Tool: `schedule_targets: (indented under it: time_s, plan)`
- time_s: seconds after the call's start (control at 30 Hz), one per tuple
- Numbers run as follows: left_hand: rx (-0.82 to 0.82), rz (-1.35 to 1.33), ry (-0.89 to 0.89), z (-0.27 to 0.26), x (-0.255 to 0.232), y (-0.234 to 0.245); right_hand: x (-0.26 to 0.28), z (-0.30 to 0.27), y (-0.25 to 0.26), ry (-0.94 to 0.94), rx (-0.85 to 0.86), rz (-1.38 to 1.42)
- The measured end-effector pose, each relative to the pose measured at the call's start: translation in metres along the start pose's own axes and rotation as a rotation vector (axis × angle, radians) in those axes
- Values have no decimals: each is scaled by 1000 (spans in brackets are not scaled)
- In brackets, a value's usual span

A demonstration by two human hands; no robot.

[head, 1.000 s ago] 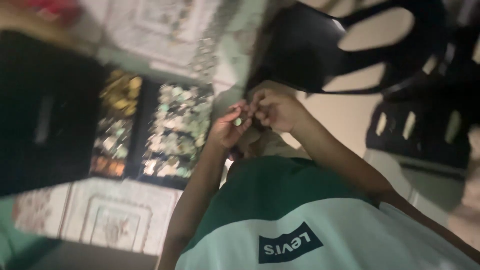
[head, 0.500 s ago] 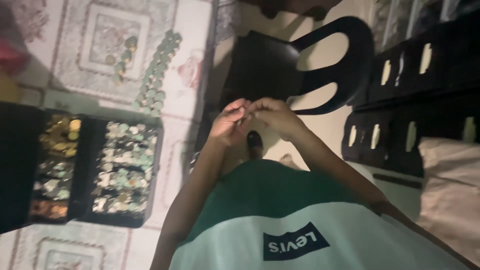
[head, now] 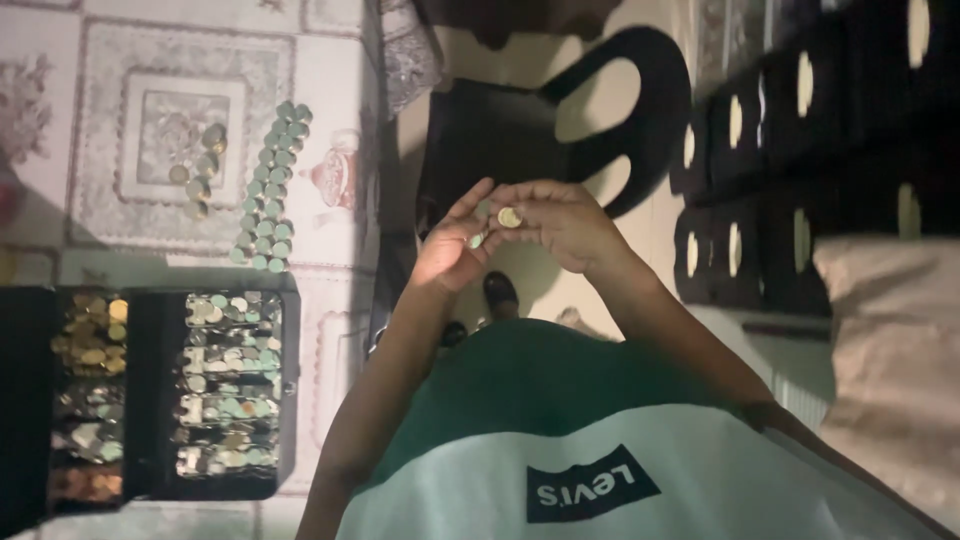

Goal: Counting and sorting coins from a black cash box into stacks on a table.

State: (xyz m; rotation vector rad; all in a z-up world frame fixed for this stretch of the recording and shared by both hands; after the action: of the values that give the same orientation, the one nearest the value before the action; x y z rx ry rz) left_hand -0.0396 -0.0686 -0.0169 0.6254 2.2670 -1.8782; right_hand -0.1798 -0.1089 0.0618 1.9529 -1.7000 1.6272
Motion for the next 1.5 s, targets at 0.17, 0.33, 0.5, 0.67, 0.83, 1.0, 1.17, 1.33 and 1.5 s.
schedule_targets:
  time_s: [0.17, 0.33, 0.5, 0.67, 0.83, 1.0, 1.17, 1.33, 1.5]
  plan:
    - [-115, 54, 69, -39, -11, 12, -27, -22, -32, 10, -76, 28]
    - [-209, 107, 132, -80, -20, 44, -54, -38, -77, 3, -72, 60]
    - [-287, 181, 194, -111, -21, 50, -89, -48, -77, 48, -101, 150]
    - [-212, 232, 292, -116, 1, 55, -107, -75, -67, 58, -232, 218]
    - [2, 231, 365, -101, 31, 37, -98, -113, -48, 154, -424, 233]
    - [2, 185, 548, -84, 63, -11, -96, -153, -11, 229, -563, 401]
    - [79, 221, 691, -72, 119, -37, -92, -211, 15, 319, -693, 404]
    - [211, 472, 708, -77, 179, -69, -100, -256, 43, 372, -857, 101]
    - [74, 551, 750, -84, 218, -67, -93, -282, 56, 270, -976, -44]
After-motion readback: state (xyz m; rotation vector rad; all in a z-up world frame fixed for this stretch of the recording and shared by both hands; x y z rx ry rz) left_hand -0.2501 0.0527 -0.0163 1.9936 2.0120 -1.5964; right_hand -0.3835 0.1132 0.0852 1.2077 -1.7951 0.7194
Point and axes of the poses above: each hand's wrist, its own z-axis towards the middle knuckle, its own y-axis out of the back of the hand, x = y × z, the point moved 6 cm from there along z, towards the middle knuckle, and after that the axes turned 8 degrees about -y, right-handed, at the moved point
